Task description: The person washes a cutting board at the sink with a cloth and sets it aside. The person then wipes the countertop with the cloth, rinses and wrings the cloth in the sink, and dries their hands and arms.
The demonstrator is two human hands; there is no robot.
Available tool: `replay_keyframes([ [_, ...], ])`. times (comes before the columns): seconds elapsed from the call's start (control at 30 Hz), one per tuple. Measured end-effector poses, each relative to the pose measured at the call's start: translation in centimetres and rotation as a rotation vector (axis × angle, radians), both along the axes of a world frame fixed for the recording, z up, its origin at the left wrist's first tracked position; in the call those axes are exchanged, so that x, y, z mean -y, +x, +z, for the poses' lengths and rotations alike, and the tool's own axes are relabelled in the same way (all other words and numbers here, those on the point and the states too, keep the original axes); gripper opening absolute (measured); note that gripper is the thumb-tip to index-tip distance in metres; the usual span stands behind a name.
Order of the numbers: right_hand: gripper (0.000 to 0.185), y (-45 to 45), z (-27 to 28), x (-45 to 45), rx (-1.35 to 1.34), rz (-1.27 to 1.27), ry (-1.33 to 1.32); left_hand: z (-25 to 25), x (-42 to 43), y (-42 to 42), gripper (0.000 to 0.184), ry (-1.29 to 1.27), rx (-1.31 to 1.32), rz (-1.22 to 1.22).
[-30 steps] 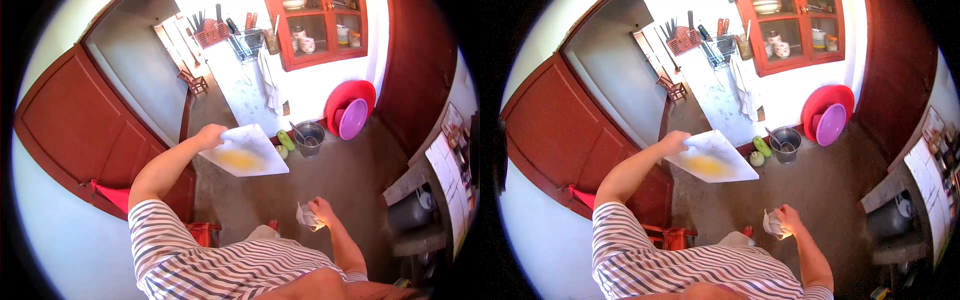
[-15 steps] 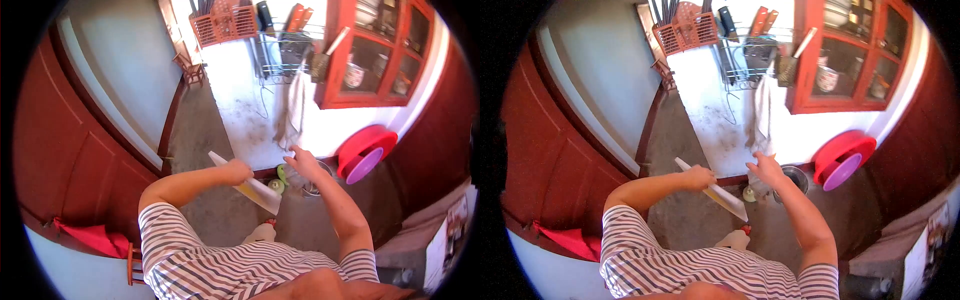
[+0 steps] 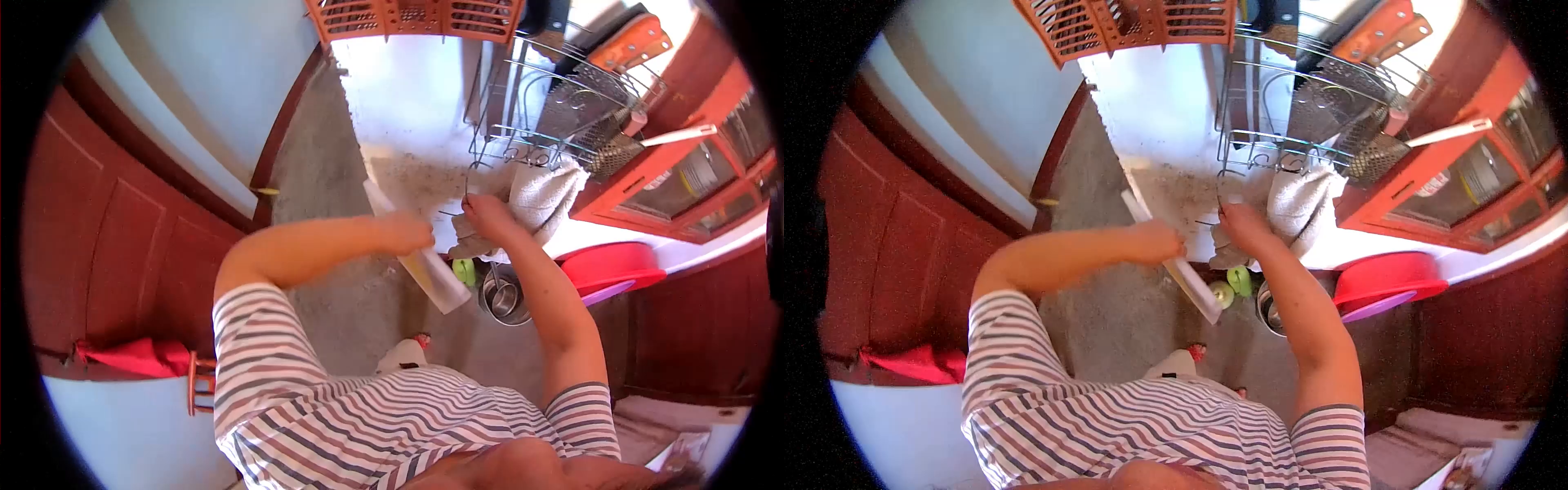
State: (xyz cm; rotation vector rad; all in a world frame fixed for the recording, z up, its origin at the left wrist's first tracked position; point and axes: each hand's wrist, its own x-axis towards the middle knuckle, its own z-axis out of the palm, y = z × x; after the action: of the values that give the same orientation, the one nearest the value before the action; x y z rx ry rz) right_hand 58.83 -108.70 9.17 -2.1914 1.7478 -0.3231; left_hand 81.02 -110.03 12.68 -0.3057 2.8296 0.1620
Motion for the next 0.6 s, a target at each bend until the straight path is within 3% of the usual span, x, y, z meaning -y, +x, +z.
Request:
replay_keyframes([
  [0.17, 0.021, -1.3, 0.9, -0.4, 0.009, 0.102, 0.061, 1.9, 3.3, -2.8, 0.016, -0.012, 0.003, 0.02],
  [0.4, 0.019, -3.0, 0.9, 0.1, 0.043, 0.143, -0.018, -0.4, 6.3, -5.6, 0.016, 0.028, -0.068, -0.076],
  [0.6, 0.018, -3.0, 0.2, 1.2, -0.134, 0.124, -0.048, -0.6, 6.4, -7.2, 0.016, 0.05, 0.09, -0.058],
])
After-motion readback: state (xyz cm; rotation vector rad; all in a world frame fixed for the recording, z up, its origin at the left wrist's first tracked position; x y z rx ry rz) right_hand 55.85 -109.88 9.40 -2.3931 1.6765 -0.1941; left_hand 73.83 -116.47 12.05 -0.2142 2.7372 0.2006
